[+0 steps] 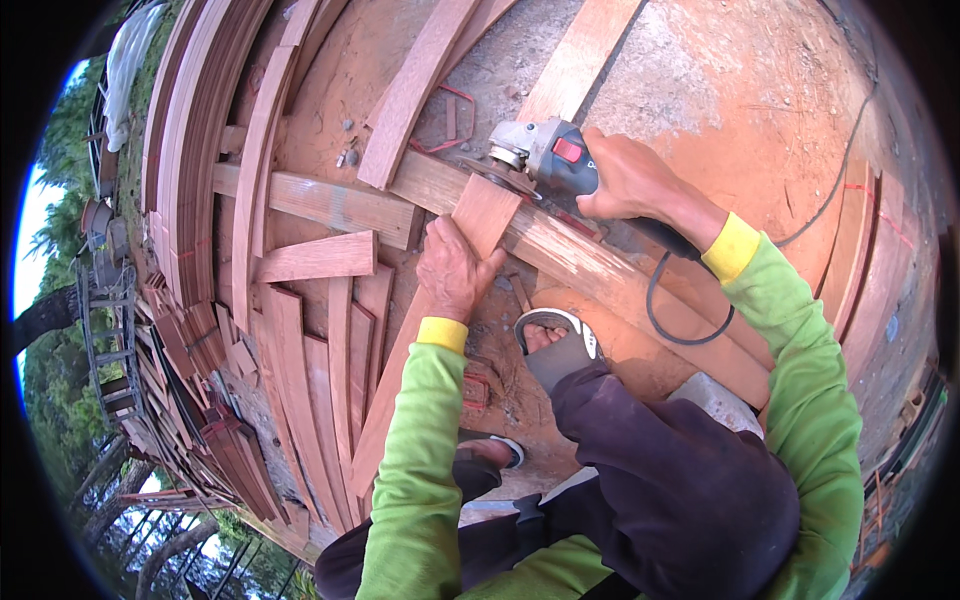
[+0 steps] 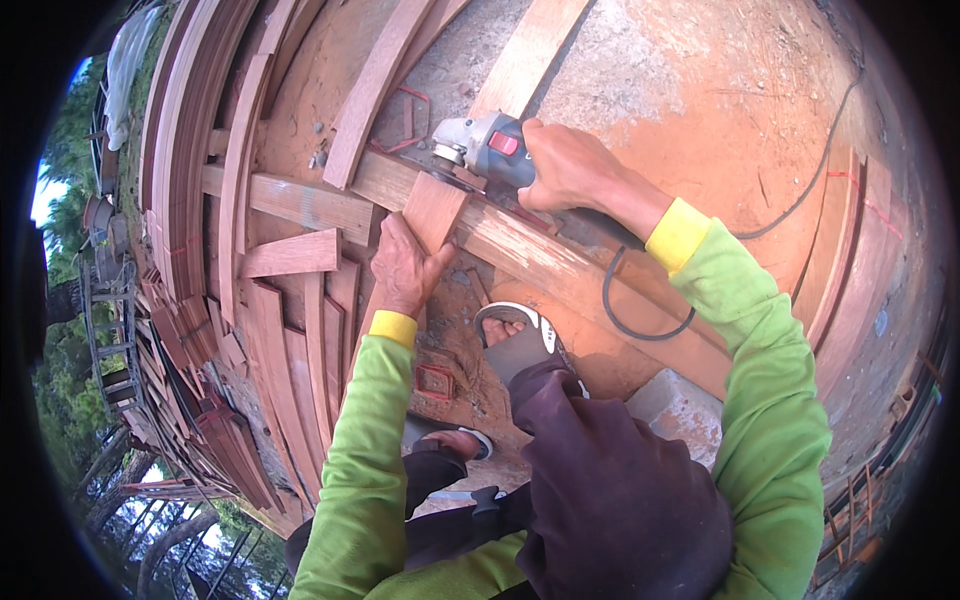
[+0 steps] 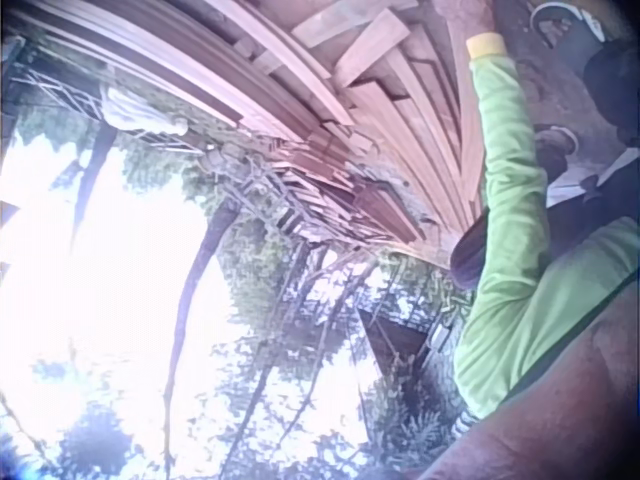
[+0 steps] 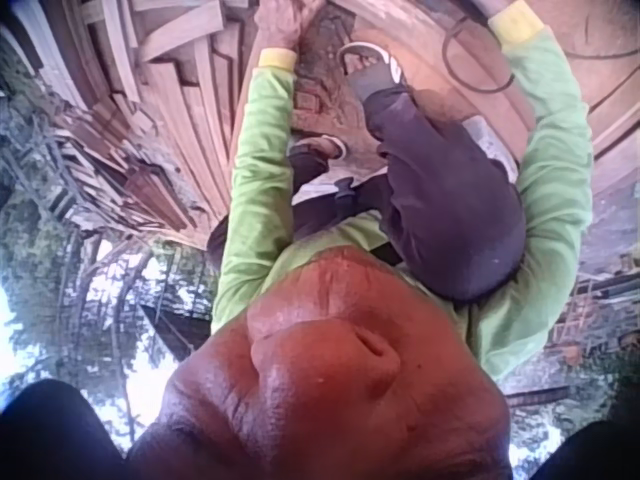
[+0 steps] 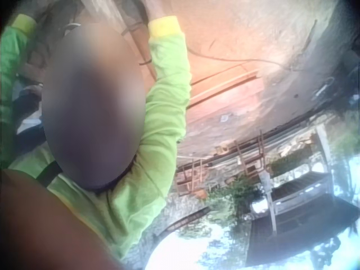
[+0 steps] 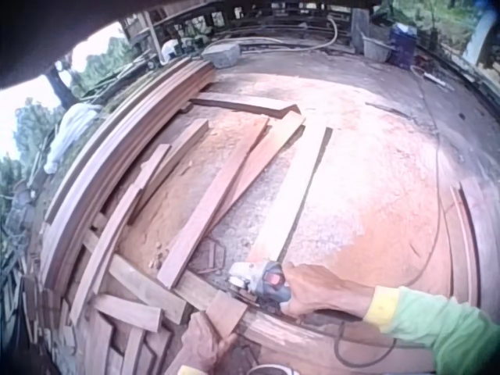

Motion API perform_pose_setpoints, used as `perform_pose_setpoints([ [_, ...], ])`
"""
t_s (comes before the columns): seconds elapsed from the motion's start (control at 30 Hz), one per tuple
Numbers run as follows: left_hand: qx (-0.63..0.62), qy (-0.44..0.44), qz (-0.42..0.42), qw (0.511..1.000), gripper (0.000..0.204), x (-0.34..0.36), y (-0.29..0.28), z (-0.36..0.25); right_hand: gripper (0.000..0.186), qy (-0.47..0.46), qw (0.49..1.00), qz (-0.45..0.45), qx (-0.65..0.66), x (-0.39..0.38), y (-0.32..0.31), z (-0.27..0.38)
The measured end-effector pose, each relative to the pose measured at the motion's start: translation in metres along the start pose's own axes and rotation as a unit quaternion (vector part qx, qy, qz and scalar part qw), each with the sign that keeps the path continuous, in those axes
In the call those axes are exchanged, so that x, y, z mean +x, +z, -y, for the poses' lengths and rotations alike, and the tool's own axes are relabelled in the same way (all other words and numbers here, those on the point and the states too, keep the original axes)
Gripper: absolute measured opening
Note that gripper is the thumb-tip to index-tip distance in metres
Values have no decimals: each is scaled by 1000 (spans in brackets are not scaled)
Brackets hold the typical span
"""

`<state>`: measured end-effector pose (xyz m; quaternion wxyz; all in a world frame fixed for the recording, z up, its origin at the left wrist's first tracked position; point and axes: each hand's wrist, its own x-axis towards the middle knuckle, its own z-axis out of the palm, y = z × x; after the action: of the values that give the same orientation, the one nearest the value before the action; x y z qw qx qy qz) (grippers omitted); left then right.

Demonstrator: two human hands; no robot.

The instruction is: The person selects wooden planks from a pile, uses an angle grinder to cut them into smaller pieces, and then carries the cut pieces to a wooden structure under construction.

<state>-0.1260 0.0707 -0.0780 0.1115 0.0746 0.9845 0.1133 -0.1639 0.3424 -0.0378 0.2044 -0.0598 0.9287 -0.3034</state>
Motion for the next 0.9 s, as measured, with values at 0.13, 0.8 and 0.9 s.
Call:
perform_pose_setpoints([
  [0.13,-2,-6,6,1000,68,-1,4,1,56,3,1000,-6,9,5,3,-2],
  [0.8,39,171,36,984,37,57,-18,-48,57,172,952,-234,96,-49,-71,-41],
  [0.9,70,217,-9,974,31,58,-11,-50,56,205,938,-260,106,-57,-76,-42],
])
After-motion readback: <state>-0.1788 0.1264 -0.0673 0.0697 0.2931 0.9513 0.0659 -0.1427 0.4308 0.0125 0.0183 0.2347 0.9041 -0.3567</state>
